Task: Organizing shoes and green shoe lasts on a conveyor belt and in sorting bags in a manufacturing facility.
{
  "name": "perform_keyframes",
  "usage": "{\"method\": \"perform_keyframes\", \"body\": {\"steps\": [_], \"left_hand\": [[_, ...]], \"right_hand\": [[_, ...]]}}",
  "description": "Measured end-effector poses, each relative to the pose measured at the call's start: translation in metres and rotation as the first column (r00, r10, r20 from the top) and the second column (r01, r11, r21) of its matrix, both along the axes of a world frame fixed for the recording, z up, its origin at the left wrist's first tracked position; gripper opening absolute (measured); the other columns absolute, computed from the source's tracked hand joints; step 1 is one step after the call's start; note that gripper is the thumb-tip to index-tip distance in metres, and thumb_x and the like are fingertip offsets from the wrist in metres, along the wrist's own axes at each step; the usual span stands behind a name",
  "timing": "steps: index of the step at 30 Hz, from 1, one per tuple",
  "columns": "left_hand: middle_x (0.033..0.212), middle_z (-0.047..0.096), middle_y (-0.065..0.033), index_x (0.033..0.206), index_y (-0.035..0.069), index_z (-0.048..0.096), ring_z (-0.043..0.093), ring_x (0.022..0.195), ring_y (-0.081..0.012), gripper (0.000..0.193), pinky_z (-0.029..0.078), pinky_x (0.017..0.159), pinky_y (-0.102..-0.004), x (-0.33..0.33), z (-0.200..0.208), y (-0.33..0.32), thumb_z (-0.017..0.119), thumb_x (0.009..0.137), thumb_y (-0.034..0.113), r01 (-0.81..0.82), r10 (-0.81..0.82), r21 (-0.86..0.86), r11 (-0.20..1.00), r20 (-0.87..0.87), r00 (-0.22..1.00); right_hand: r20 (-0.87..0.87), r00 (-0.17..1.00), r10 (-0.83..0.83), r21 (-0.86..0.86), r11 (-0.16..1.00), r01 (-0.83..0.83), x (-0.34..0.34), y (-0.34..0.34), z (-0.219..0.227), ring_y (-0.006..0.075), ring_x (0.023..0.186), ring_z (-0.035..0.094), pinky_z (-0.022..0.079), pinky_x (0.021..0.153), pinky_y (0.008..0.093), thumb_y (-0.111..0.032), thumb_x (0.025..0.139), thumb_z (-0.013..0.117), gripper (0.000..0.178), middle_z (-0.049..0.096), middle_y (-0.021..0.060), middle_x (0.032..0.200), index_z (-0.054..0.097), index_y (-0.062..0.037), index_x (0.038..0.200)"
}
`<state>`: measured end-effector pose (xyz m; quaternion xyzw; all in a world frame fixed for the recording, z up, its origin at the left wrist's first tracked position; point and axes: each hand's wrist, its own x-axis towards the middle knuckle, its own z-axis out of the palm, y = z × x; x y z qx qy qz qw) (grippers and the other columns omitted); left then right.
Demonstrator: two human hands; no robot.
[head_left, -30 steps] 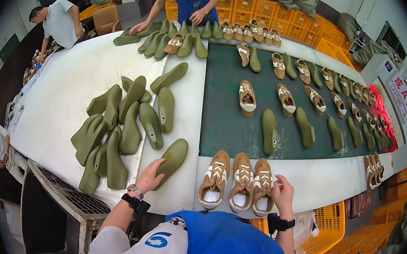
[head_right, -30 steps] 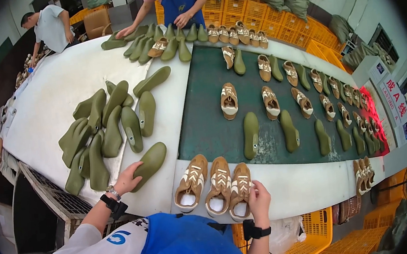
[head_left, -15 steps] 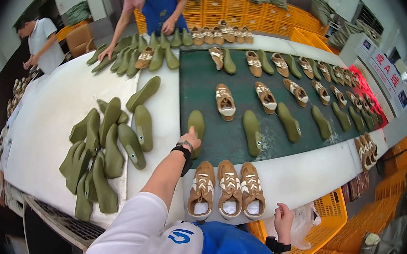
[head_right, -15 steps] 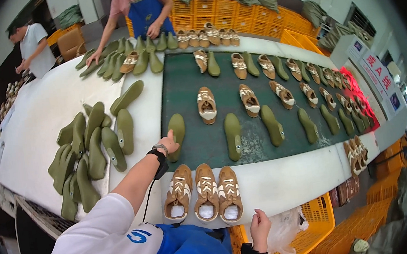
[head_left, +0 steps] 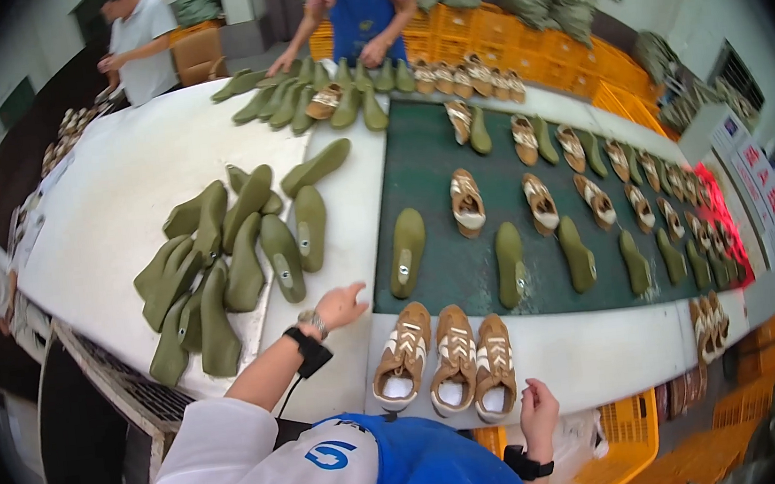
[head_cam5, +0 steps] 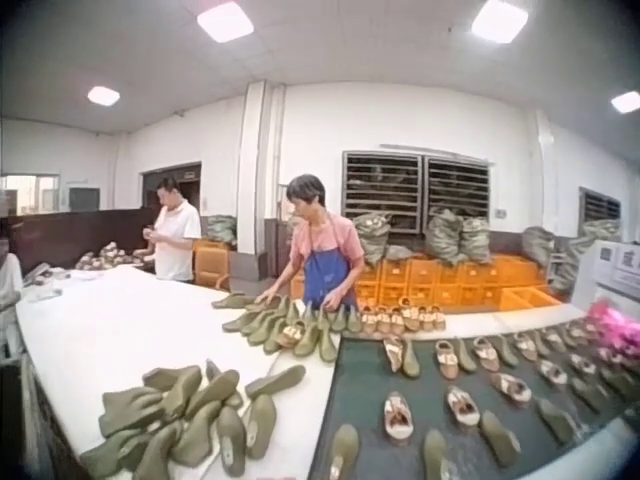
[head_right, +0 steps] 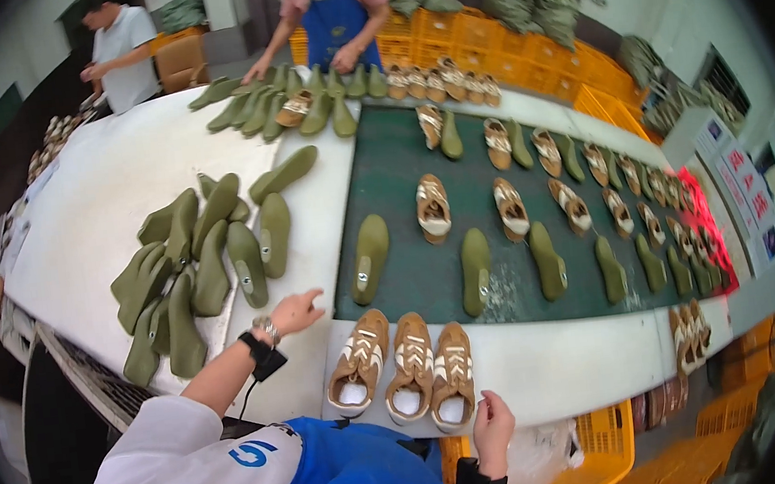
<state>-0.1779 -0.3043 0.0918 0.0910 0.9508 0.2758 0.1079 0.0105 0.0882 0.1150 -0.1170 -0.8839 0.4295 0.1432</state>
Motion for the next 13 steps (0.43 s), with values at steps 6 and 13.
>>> {"method": "perform_keyframes", "body": {"steps": [6,13], "left_hand": [[0.114,0.051,-0.0180,0.105,0.006,0.055,0.050,0.105,-0.0335,0.038,0.046,0.084,-0.0424,0.124,-0.068,-0.035,0.061,0.070,0.019,0.181,-0.212,-0.133,0.974,-0.278,0.937],[0.146,0.021,-0.0096,0.135,0.021,0.036,0.023,0.134,-0.0324,0.065,0.034,0.100,-0.0498,0.182,-0.022,-0.025,0.062,0.076,0.026,0.069,-0.024,-0.243,0.968,0.183,0.983]], "right_hand": [[0.078,0.838,0.541,0.180,0.819,-0.545,-0.010,-0.074,0.037,0.0335,0.083,0.061,0.048,0.075,0.0362,-0.011,0.082,0.058,0.022,0.063,0.0188,0.093,0.062,-0.0027,0.102],[0.322,0.348,0.881,0.299,0.254,-0.920,-0.050,-0.127,-0.036,0.0273,0.081,0.064,0.050,0.077,0.0393,-0.024,0.076,0.068,0.037,0.064,0.0167,0.086,0.060,-0.0056,0.108]]}}
